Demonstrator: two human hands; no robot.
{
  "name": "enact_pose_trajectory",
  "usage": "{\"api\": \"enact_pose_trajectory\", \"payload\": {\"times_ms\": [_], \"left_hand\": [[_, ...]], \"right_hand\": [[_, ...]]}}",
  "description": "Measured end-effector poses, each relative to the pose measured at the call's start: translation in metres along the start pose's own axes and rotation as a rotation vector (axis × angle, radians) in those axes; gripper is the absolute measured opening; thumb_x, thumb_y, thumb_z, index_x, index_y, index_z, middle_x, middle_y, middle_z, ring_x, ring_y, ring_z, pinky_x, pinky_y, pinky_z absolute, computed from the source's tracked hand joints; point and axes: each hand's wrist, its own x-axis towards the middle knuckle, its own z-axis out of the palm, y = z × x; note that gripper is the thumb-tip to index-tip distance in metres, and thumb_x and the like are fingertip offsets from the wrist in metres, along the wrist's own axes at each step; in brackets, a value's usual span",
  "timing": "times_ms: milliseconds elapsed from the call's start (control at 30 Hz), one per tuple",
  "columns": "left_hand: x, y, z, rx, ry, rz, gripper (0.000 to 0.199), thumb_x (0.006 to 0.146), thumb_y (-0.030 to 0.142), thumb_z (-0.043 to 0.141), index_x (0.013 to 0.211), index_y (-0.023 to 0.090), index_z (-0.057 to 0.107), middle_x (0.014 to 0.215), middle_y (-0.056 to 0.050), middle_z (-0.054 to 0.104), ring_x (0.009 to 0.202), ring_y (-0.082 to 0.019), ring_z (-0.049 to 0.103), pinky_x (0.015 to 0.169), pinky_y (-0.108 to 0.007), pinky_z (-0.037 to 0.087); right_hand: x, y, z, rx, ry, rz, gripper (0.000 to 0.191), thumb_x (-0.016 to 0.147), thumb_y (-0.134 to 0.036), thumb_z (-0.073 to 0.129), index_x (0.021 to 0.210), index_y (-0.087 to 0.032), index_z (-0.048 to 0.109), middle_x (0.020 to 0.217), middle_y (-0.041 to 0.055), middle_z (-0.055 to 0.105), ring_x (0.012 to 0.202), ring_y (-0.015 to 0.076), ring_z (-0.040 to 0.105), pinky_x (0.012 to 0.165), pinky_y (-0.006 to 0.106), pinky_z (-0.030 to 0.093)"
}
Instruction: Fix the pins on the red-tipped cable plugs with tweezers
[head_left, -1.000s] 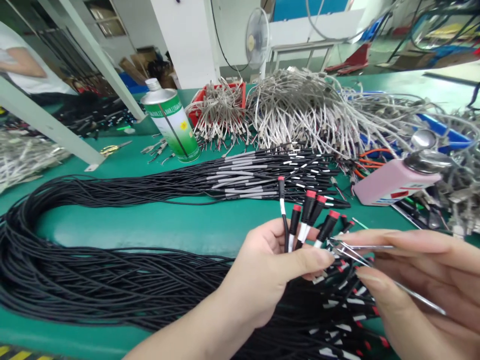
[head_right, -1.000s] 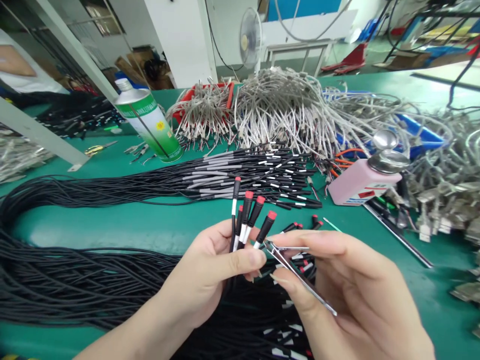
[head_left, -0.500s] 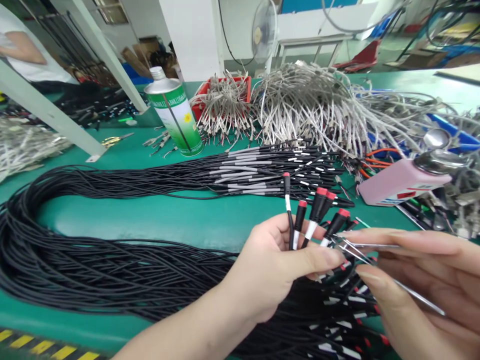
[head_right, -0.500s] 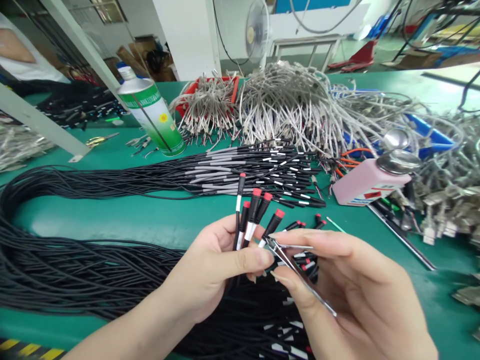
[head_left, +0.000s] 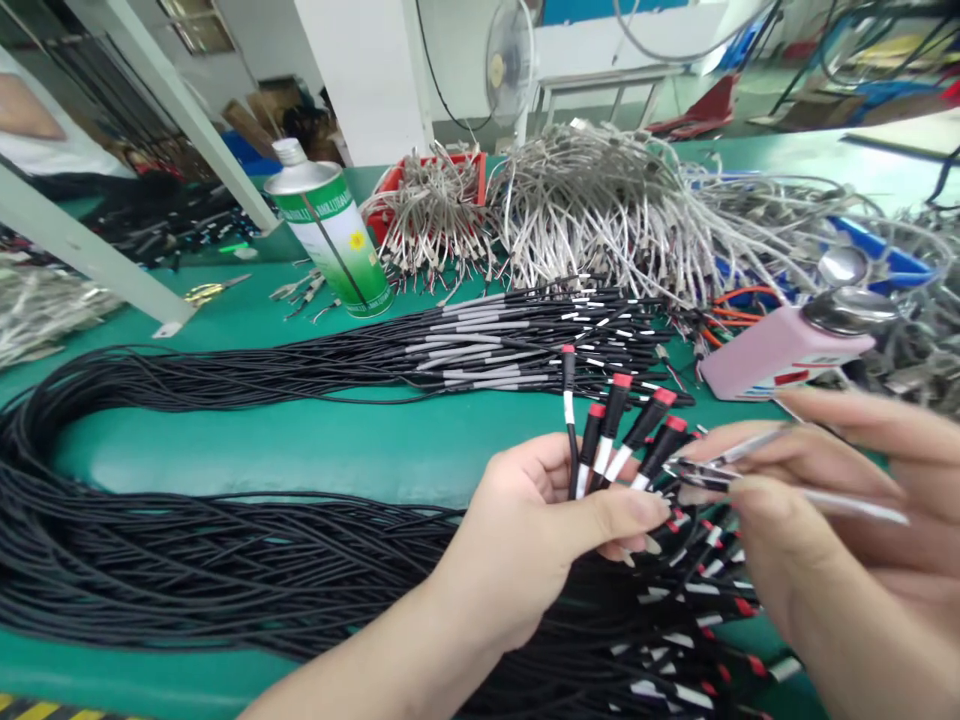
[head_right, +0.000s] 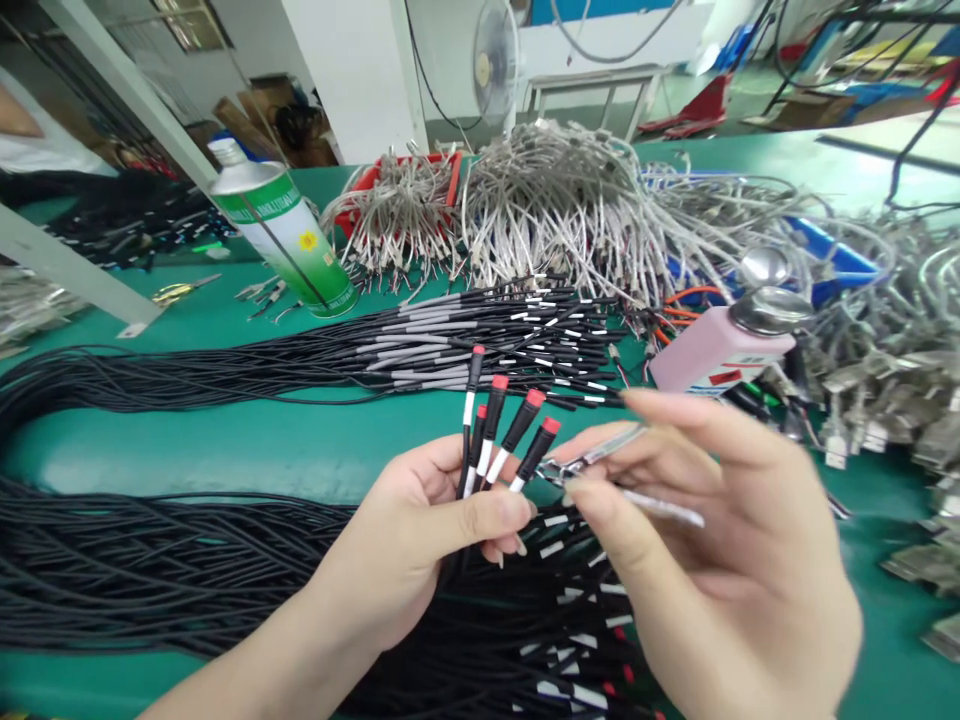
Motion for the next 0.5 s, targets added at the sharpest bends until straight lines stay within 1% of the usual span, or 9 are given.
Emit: {"api": "enact_pose_trajectory", "payload": {"times_ms": [33, 67, 133, 200, 267, 300, 367, 433, 500], "left_hand": [[0.000, 0.000, 0.000, 0.006, 0.004, -0.015, 0.023, 0.063, 0.015, 0.083, 0.076, 0.013, 0.064, 0.062, 0.004, 0.062, 0.054, -0.006, 0.055, 0.055, -0.017, 0.043], [0.000, 0.001, 0.000, 0.013, 0.005, -0.034, 0.024, 0.063, 0.016, 0.083, 0.077, 0.013, 0.064, 0.062, 0.003, 0.062, 0.053, -0.006, 0.057, 0.055, -0.017, 0.044], [-0.001, 0.001, 0.001, 0.034, 0.001, -0.081, 0.025, 0.064, 0.018, 0.083, 0.079, 0.013, 0.064, 0.063, 0.002, 0.065, 0.052, -0.007, 0.059, 0.055, -0.018, 0.045], [-0.001, 0.002, 0.002, 0.045, -0.021, -0.121, 0.023, 0.067, 0.019, 0.082, 0.080, 0.013, 0.065, 0.066, -0.001, 0.068, 0.054, -0.008, 0.061, 0.057, -0.018, 0.046], [-0.002, 0.003, 0.002, 0.039, -0.045, -0.134, 0.020, 0.068, 0.017, 0.080, 0.081, 0.013, 0.066, 0.069, -0.002, 0.071, 0.060, -0.009, 0.064, 0.064, -0.020, 0.049], [-0.002, 0.003, 0.002, 0.032, -0.056, -0.130, 0.020, 0.068, 0.015, 0.080, 0.082, 0.013, 0.067, 0.071, -0.002, 0.071, 0.064, -0.009, 0.065, 0.069, -0.021, 0.050], [-0.003, 0.004, 0.002, 0.027, -0.070, -0.125, 0.021, 0.067, 0.012, 0.080, 0.085, 0.013, 0.069, 0.075, -0.001, 0.072, 0.071, -0.009, 0.067, 0.077, -0.021, 0.050], [-0.002, 0.005, 0.001, 0.038, -0.085, -0.128, 0.022, 0.069, 0.012, 0.079, 0.088, 0.013, 0.069, 0.077, -0.001, 0.073, 0.072, -0.009, 0.067, 0.076, -0.020, 0.049], [-0.002, 0.006, 0.001, 0.066, -0.095, -0.134, 0.019, 0.072, 0.016, 0.078, 0.088, 0.012, 0.069, 0.078, -0.004, 0.074, 0.070, -0.010, 0.066, 0.071, -0.019, 0.048]], "right_hand": [[0.003, -0.001, 0.002, 0.004, 0.008, 0.031, 0.035, 0.074, -0.040, 0.072, 0.108, -0.037, 0.063, 0.078, 0.0020, 0.063, 0.070, 0.0197, 0.063, 0.061, 0.033, 0.055], [0.006, -0.001, 0.003, 0.000, -0.026, 0.062, 0.033, 0.076, -0.044, 0.070, 0.107, -0.037, 0.065, 0.077, 0.0024, 0.062, 0.070, 0.0196, 0.061, 0.059, 0.032, 0.053], [0.014, 0.004, 0.001, -0.018, -0.182, 0.120, 0.025, 0.078, -0.049, 0.066, 0.098, -0.034, 0.070, 0.083, 0.0037, 0.064, 0.072, 0.0188, 0.059, 0.056, 0.030, 0.049], [0.021, 0.012, -0.004, 0.029, -0.369, 0.138, 0.021, 0.082, -0.049, 0.063, 0.090, -0.031, 0.071, 0.090, 0.0034, 0.066, 0.076, 0.0181, 0.059, 0.058, 0.028, 0.050], [0.025, 0.018, -0.008, 0.100, -0.470, 0.122, 0.018, 0.087, -0.044, 0.060, 0.089, -0.029, 0.069, 0.089, 0.0016, 0.065, 0.078, 0.0173, 0.060, 0.064, 0.029, 0.051], [0.026, 0.020, -0.010, 0.130, -0.492, 0.122, 0.017, 0.089, -0.042, 0.057, 0.091, -0.029, 0.068, 0.087, 0.0011, 0.065, 0.079, 0.0175, 0.061, 0.068, 0.030, 0.052], [0.026, 0.023, -0.011, 0.169, -0.492, 0.151, 0.019, 0.090, -0.043, 0.055, 0.094, -0.029, 0.067, 0.085, 0.0008, 0.065, 0.081, 0.0184, 0.061, 0.073, 0.033, 0.052], [0.025, 0.024, -0.011, 0.181, -0.461, 0.184, 0.020, 0.090, -0.044, 0.055, 0.096, -0.029, 0.067, 0.088, 0.0009, 0.066, 0.082, 0.0190, 0.061, 0.075, 0.034, 0.052], [0.024, 0.025, -0.010, 0.184, -0.444, 0.198, 0.020, 0.090, -0.044, 0.055, 0.096, -0.028, 0.066, 0.086, 0.0003, 0.065, 0.079, 0.0176, 0.060, 0.074, 0.033, 0.052]]}}
